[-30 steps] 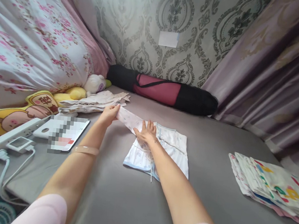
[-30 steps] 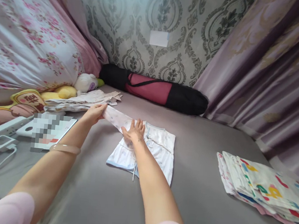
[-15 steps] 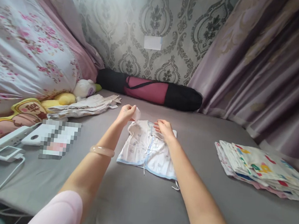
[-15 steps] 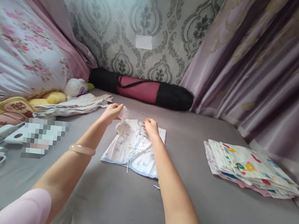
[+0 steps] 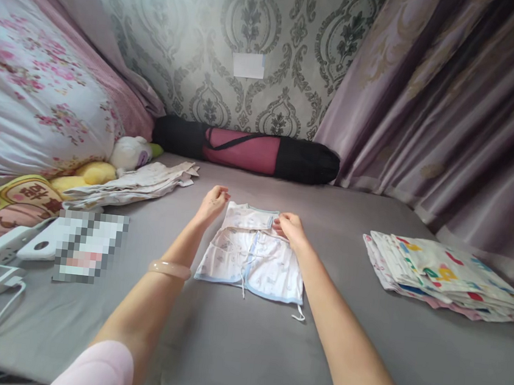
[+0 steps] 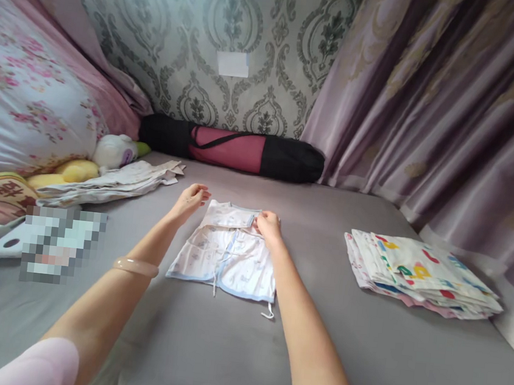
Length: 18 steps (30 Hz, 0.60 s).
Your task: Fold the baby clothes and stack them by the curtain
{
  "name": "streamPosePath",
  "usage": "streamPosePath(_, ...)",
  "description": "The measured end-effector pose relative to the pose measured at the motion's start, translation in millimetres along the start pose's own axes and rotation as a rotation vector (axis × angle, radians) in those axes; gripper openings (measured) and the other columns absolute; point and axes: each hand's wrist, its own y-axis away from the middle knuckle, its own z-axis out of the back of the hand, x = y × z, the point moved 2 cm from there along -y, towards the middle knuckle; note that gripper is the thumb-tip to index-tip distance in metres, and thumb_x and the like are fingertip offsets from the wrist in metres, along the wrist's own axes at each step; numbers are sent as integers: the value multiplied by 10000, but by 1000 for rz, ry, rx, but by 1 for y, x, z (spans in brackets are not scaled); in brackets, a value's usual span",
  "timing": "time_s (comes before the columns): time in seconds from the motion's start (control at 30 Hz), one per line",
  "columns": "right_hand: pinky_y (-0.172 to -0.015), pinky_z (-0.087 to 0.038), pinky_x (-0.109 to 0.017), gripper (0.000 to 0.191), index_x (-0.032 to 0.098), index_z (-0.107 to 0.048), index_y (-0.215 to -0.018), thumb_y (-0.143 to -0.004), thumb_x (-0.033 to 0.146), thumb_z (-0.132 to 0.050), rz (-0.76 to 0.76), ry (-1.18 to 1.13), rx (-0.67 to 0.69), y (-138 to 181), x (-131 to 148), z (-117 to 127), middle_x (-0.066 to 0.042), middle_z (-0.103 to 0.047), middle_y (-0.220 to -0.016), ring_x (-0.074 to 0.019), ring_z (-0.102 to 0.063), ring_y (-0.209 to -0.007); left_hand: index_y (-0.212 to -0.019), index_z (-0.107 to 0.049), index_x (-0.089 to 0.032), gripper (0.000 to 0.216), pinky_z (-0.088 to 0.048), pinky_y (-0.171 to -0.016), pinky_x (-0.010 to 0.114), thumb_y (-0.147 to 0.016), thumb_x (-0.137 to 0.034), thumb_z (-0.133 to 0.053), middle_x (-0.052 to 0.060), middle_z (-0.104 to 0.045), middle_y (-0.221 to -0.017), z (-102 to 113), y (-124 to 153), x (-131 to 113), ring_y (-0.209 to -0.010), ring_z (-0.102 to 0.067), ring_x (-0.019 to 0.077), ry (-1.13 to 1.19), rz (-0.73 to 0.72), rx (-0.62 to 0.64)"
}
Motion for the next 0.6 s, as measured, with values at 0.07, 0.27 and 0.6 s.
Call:
streamPosePath(0.07,-935,-498,-319,286,166,-653,-1111,-935,194,-428,86,113,-57,1,2,-2,-119,-681,-1185,-218,-629,-1127,-1103,-593,-141,357,-505,-843,312,-816,-124,-381,120,-706,-1055,3,-1,8,-986,-661,196,-228,-96,-8)
streamPosePath(0.27,-1182,-175,-424,470,114,-495,-1394,-989,238,-291,676,783,105,22,3,-38,-134,-431,-1499,-253,-305,-1428,-970,-665,-172,325,-483,-879,319,-752,-60,-450,84,-705,-977,-22,11,17,-953,-635,209,-476,-316,121)
streamPosePath(0.6,-1182,-23,-483,622,182,-247,-1543,-1004,486,-194,563,931,322,28,-5,-52,-115,-118,-1624,-274,-45,-1493,-1374,-484,-157,449,-281,-1141,483,-986,-297,-305,156,-437,-1491,-31,29,36,-1401,-365,281,-760,-365,275)
